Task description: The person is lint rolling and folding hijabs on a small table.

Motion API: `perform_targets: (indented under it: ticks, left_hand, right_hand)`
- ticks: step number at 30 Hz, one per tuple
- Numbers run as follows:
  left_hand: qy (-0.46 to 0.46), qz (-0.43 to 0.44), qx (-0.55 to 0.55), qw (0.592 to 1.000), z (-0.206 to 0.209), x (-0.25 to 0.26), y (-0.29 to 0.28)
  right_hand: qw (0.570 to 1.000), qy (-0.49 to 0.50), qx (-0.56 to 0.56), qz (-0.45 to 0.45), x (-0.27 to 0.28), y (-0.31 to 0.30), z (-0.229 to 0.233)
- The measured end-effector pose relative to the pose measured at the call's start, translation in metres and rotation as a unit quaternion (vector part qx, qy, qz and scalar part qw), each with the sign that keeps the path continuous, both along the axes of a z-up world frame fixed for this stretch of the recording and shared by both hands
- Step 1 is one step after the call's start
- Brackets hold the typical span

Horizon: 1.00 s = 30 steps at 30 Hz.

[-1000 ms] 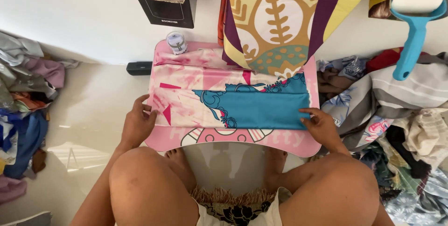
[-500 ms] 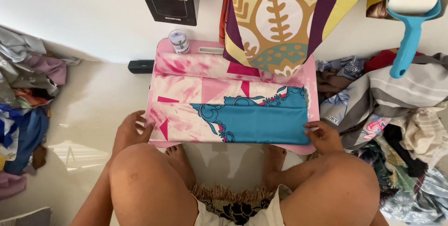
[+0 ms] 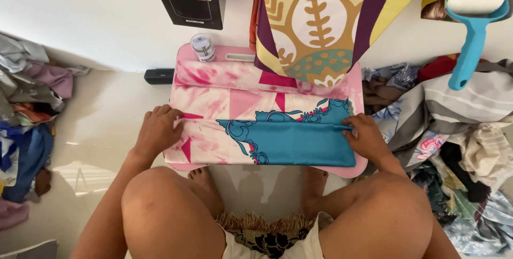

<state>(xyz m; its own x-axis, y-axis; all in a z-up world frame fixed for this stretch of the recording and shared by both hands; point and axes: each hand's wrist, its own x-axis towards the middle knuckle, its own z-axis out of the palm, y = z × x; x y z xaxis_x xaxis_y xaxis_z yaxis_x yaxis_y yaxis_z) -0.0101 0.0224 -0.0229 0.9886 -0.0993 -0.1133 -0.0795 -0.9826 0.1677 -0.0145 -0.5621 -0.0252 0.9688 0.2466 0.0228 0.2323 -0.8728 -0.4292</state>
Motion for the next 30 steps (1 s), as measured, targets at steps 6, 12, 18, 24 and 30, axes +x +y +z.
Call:
perform_targets:
  ticks: [6, 12, 18, 24, 30]
  left_hand:
    - [0.015, 0.029, -0.072, 0.997, -0.006, 0.001, 0.012]
    - [-0.022, 0.073, -0.254, 0.964, 0.029, 0.003, 0.013]
    - [-0.077, 0.077, -0.221, 0.969, -0.022, 0.031, 0.020]
    - [-0.121, 0.087, -0.254, 0.956, -0.020, 0.026, 0.002]
    - [-0.265, 0.037, -0.255, 0.929, -0.018, 0.038, 0.003]
  right_hand:
    - [0.986, 0.065, 0.134, -0.072, 0.000, -0.018, -0.017]
    - [0.971, 0.057, 0.202, -0.113, 0.013, -0.013, 0.012]
    - [0.977, -0.028, 0.174, -0.124, 0.045, -0.018, -0.041]
    - [0.967, -0.055, 0.195, -0.155, 0.047, -0.026, -0.075]
    - [0.955, -0.095, 0.219, -0.177, 0.050, -0.005, -0.046]
